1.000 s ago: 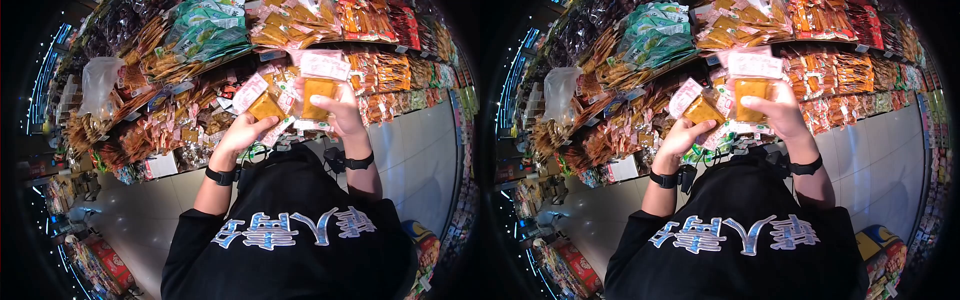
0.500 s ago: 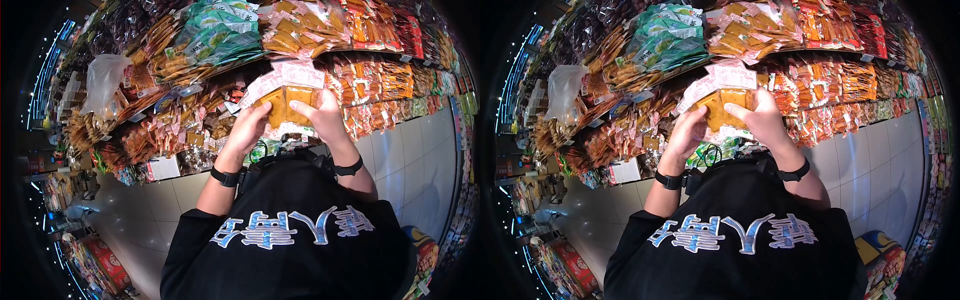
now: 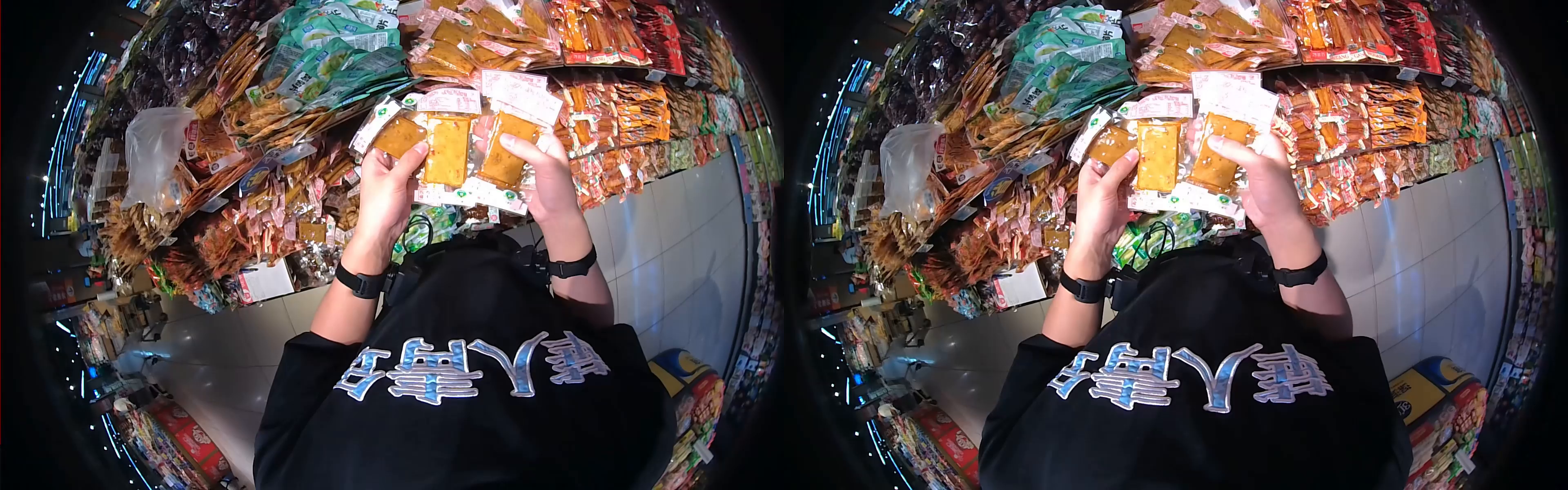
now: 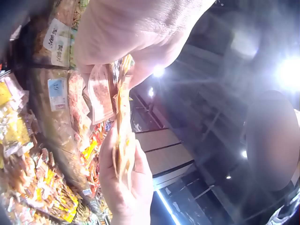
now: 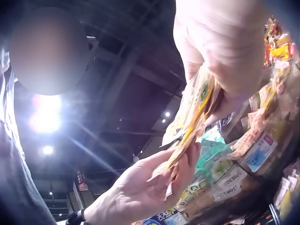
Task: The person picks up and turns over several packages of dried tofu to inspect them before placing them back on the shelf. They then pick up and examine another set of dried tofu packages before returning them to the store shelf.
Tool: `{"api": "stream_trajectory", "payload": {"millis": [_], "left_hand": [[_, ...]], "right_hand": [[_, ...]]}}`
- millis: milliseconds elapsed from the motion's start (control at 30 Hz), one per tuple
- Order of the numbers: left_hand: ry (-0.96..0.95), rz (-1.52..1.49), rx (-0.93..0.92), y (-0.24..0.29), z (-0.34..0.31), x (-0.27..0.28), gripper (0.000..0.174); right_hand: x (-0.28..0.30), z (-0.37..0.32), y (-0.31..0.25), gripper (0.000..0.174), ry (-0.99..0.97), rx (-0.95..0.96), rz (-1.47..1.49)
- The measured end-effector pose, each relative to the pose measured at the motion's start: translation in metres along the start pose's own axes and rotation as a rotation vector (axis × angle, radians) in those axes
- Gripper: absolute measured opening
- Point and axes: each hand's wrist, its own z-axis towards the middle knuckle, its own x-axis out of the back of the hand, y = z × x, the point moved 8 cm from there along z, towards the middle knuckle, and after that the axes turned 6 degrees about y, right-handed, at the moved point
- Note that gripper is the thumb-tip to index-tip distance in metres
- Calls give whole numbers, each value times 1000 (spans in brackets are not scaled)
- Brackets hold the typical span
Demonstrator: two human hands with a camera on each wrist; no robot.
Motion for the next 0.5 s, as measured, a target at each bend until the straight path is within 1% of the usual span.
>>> {"api": "stream_trajectory", "payload": {"millis": [67, 100, 200, 333, 367, 400, 467, 500], "left_hand": [[3, -16, 39, -2, 1, 2, 25], [4, -29, 46, 0, 0, -1, 25], [-12, -40, 58, 2, 0, -6, 25], [-37, -27, 17, 3, -1, -15, 25], [-42, -16, 9, 1, 0, -17, 25], [-45, 8, 17, -1, 0, -19, 26], [-49, 56, 30, -6, -1, -23, 27], [1, 106, 88, -10, -1, -20, 28]], "right_hand": [[1, -1, -9, 37, 5, -26, 74], [12, 3, -8, 43, -4, -21, 38], [21, 7, -14, 43, 19, 51, 71], [40, 10, -6, 37, 158, 121, -28], [37, 6, -2, 33, 172, 112, -5], [36, 3, 2, 28, 262, 116, 10], [16, -8, 9, 26, 277, 57, 56], [12, -8, 20, 29, 262, 8, 145]]}}
